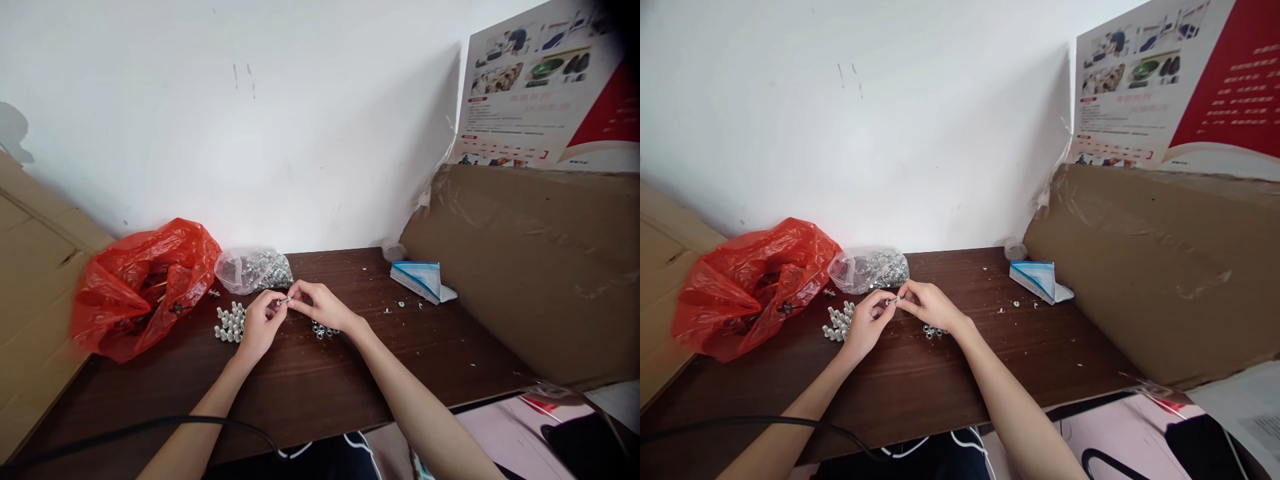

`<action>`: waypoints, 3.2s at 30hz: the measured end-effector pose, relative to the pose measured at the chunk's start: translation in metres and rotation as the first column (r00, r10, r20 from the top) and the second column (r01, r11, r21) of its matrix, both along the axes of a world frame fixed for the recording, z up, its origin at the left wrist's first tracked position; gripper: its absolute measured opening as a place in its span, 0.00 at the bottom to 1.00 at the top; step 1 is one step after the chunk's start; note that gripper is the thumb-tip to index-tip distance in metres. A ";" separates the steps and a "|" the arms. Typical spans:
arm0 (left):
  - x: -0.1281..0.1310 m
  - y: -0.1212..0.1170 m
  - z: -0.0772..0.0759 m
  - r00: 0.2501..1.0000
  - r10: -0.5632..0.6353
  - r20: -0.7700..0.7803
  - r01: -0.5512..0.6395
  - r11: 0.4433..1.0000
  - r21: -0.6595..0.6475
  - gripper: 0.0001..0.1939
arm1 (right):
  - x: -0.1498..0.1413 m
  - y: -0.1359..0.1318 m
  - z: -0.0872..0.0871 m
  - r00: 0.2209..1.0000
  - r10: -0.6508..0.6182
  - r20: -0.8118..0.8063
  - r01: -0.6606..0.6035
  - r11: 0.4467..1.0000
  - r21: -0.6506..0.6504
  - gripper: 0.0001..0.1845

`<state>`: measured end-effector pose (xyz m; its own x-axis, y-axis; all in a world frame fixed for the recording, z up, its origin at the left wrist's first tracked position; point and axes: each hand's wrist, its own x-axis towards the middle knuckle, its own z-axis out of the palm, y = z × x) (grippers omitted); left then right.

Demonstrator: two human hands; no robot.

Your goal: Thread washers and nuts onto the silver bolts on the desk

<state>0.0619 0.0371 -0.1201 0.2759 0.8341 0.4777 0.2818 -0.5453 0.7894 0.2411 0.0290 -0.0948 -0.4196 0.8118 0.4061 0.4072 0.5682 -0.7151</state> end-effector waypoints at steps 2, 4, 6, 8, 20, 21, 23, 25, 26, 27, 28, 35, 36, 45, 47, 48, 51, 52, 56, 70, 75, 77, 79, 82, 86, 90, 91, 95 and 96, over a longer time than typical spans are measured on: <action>0.000 0.000 0.000 1.000 -0.005 -0.005 0.005 1.000 -0.005 0.07 | 0.000 0.000 0.000 0.999 -0.025 0.047 0.024 1.000 0.014 0.14; 0.001 -0.001 0.001 1.000 -0.009 -0.013 0.009 1.000 -0.005 0.06 | -0.001 0.000 -0.001 0.994 -0.047 0.099 0.043 0.998 0.044 0.15; 0.001 -0.001 0.001 1.000 -0.009 -0.022 0.010 1.000 0.007 0.06 | -0.002 0.001 -0.003 0.987 -0.064 0.149 0.053 0.995 0.081 0.17; 0.002 -0.002 0.002 0.999 -0.014 -0.032 0.015 1.000 0.026 0.05 | -0.003 0.002 -0.004 0.977 -0.082 0.195 0.060 0.992 0.115 0.20; 0.000 -0.002 0.001 0.999 -0.014 -0.040 0.015 0.999 0.031 0.06 | 0.000 -0.004 0.002 0.985 -0.080 0.154 0.068 0.994 0.082 0.13; 0.000 -0.003 0.001 0.999 -0.014 -0.041 0.015 0.999 0.032 0.06 | -0.001 -0.004 0.002 0.985 -0.078 0.156 0.066 0.995 0.080 0.13; 0.000 -0.003 0.002 0.999 -0.012 -0.044 0.014 0.999 0.033 0.06 | -0.002 -0.003 0.000 0.982 -0.078 0.170 0.064 0.994 0.083 0.14; 0.001 -0.003 0.002 0.999 -0.012 -0.048 0.014 0.999 0.039 0.05 | -0.003 -0.001 -0.002 0.976 -0.089 0.197 0.070 0.992 0.101 0.17; 0.001 -0.003 0.003 0.999 -0.015 -0.049 0.017 0.999 0.046 0.04 | -0.004 0.000 -0.003 0.972 -0.097 0.215 0.073 0.990 0.117 0.19; 0.002 -0.004 0.003 0.999 -0.020 -0.049 0.022 0.998 0.053 0.04 | -0.004 0.000 -0.004 0.967 -0.102 0.232 0.072 0.988 0.135 0.20; 0.002 -0.004 0.003 0.998 -0.027 -0.050 0.030 0.998 0.058 0.03 | -0.004 0.001 -0.004 0.964 -0.101 0.246 0.065 0.987 0.148 0.22; 0.002 -0.005 0.004 0.999 -0.032 -0.037 0.033 0.999 0.025 0.05 | -0.001 -0.001 0.001 0.969 -0.130 0.208 0.100 0.984 0.151 0.21; 0.002 -0.004 0.004 0.999 -0.027 -0.033 0.027 0.999 0.017 0.06 | 0.000 -0.002 0.001 0.972 -0.133 0.192 0.107 0.985 0.138 0.19; 0.001 -0.003 0.004 1.000 -0.022 -0.019 0.022 1.000 0.011 0.06 | -0.003 -0.002 0.000 0.981 -0.095 0.172 0.082 0.993 0.084 0.16; 0.002 -0.004 0.004 1.000 -0.025 -0.019 0.025 1.000 0.000 0.06 | -0.003 -0.002 -0.001 0.976 -0.085 0.198 0.067 0.993 0.096 0.18; 0.002 -0.004 0.004 0.999 -0.027 -0.019 0.027 1.000 -0.002 0.05 | -0.003 -0.001 -0.002 0.973 -0.084 0.213 0.063 0.992 0.106 0.18; 0.002 -0.005 0.005 0.999 -0.035 -0.027 0.035 0.999 0.006 0.04 | -0.004 0.000 -0.005 0.962 -0.092 0.257 0.057 0.988 0.140 0.20; 0.002 -0.005 0.005 0.999 -0.037 -0.032 0.037 0.999 0.009 0.04 | -0.005 0.000 -0.005 0.959 -0.095 0.268 0.057 0.987 0.147 0.21; 0.002 -0.005 0.004 0.998 -0.045 -0.053 0.046 0.999 0.013 0.04 | -0.005 0.001 -0.006 0.952 -0.096 0.290 0.052 0.986 0.156 0.22; 0.000 -0.002 0.002 0.999 -0.039 -0.038 0.038 0.999 -0.037 0.09 | -0.003 -0.002 -0.002 0.972 -0.092 0.216 0.063 0.988 0.138 0.16; 0.001 -0.002 0.002 0.999 -0.027 -0.046 0.026 0.999 -0.021 0.06 | -0.004 -0.002 -0.003 0.962 -0.103 0.254 0.063 0.985 0.161 0.19; 0.001 -0.002 0.002 0.998 -0.029 -0.054 0.028 0.999 -0.015 0.06 | -0.004 -0.002 -0.003 0.959 -0.113 0.258 0.071 0.983 0.168 0.19; 0.001 -0.002 0.001 0.998 -0.028 -0.053 0.028 1.000 -0.010 0.06 | -0.004 -0.002 -0.003 0.959 -0.118 0.258 0.075 0.982 0.173 0.18; 0.000 -0.002 0.000 0.999 -0.023 -0.043 0.024 1.000 0.004 0.05 | -0.004 -0.002 -0.003 0.960 -0.112 0.258 0.068 0.982 0.176 0.18; 0.001 -0.003 0.000 0.998 -0.017 -0.052 0.018 0.999 0.027 0.04 | -0.005 0.000 -0.005 0.956 -0.108 0.271 0.054 0.979 0.199 0.20; 0.001 -0.002 -0.001 0.997 -0.016 -0.073 0.019 0.999 0.038 0.04 | -0.005 0.001 -0.006 0.955 -0.096 0.280 0.032 0.974 0.225 0.21; 0.001 -0.002 -0.001 0.997 -0.015 -0.077 0.019 0.999 0.041 0.03 | -0.005 0.001 -0.006 0.955 -0.092 0.281 0.028 0.974 0.227 0.21; 0.000 -0.002 -0.002 0.996 -0.013 -0.084 0.017 0.999 0.049 0.04 | -0.006 0.001 -0.006 0.954 -0.094 0.286 0.029 0.974 0.223 0.22; 0.000 -0.003 -0.001 0.996 -0.013 -0.085 0.017 0.999 0.051 0.04 | -0.006 0.001 -0.006 0.953 -0.097 0.287 0.033 0.975 0.219 0.22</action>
<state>0.0623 0.0345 -0.1215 0.3294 0.8044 0.4944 0.3378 -0.5894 0.7338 0.2352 0.0302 -0.1005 -0.4957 0.7511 0.4360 0.6222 0.6574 -0.4251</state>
